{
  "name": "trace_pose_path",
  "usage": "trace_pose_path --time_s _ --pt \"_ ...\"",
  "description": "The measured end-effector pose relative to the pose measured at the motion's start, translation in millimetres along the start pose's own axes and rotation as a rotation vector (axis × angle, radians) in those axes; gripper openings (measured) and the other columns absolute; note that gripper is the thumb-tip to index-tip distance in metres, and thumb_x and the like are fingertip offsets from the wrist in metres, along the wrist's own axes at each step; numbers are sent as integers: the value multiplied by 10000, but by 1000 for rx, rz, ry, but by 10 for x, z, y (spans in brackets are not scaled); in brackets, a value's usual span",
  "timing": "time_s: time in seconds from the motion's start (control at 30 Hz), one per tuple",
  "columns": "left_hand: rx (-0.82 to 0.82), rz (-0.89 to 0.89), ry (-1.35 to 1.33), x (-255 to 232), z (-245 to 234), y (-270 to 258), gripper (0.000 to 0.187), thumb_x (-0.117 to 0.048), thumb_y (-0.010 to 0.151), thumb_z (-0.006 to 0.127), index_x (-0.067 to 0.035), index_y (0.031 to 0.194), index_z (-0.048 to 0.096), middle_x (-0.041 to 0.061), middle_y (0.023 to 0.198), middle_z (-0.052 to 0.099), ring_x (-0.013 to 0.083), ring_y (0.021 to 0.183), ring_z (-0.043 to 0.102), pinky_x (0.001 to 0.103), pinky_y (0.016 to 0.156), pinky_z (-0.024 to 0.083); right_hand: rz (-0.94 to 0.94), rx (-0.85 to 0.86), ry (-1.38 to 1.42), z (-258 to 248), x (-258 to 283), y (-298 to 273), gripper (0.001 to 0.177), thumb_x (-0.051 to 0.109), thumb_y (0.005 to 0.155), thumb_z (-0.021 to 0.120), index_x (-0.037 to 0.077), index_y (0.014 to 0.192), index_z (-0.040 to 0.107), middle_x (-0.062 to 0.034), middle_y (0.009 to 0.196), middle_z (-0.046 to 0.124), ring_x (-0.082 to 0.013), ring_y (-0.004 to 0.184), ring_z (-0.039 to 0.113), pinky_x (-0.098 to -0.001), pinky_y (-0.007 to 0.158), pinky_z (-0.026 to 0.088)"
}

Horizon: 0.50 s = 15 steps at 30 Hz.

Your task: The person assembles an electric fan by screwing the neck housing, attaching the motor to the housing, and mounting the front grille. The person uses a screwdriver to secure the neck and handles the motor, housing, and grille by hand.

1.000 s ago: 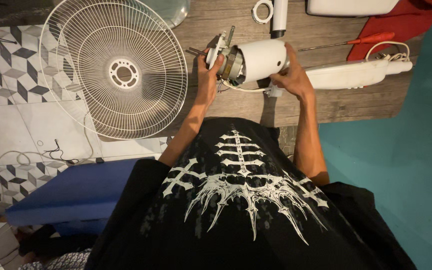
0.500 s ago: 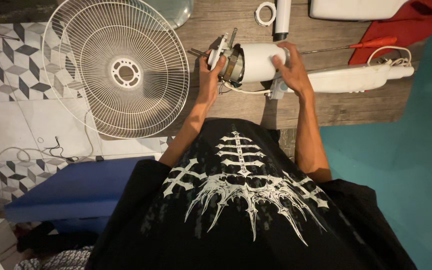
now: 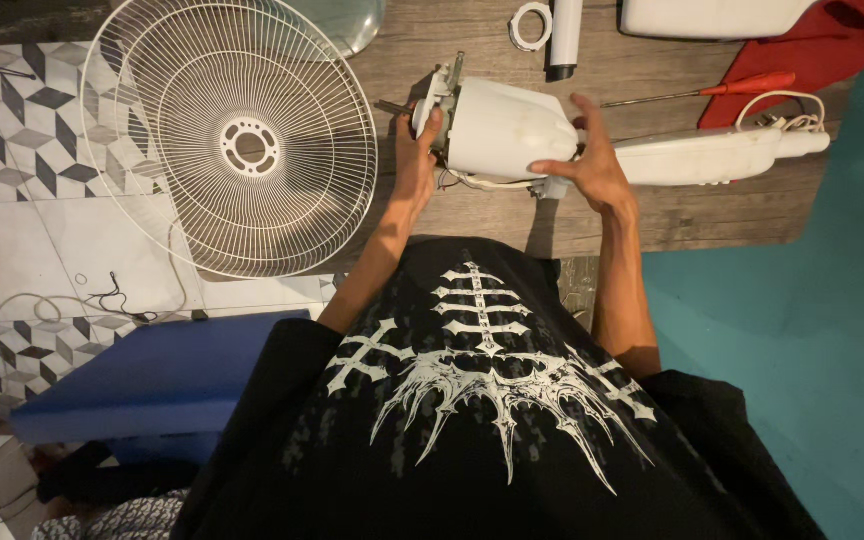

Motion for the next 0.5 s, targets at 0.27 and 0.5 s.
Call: trace_pose_path --time_s 0.27,0.5 --pt "155 13 -161 197 -72 125 1032 -510 864 794 -53 1561 185 221 1540 389 348 1467 351 563 1202 324 -255 -30 -127 62 289 -283 981 212 670 995 71 1493 481 -152 1487 496 -322 1415 494 -434 1190 426" --pt "262 58 -253 216 -49 127 983 -471 874 763 -85 1586 206 162 1560 373 302 1453 361 543 1168 366 -428 -181 -245 258 546 -478 916 166 649 1013 54 1397 496 -179 1466 428 -374 1398 463 -464 1181 441"
Point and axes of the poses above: each hand's wrist, its own y-axis towards the middle knuckle, its own z-axis out of the palm, x = y × z, the point moved 2 cm from there along y, towards the middle knuckle
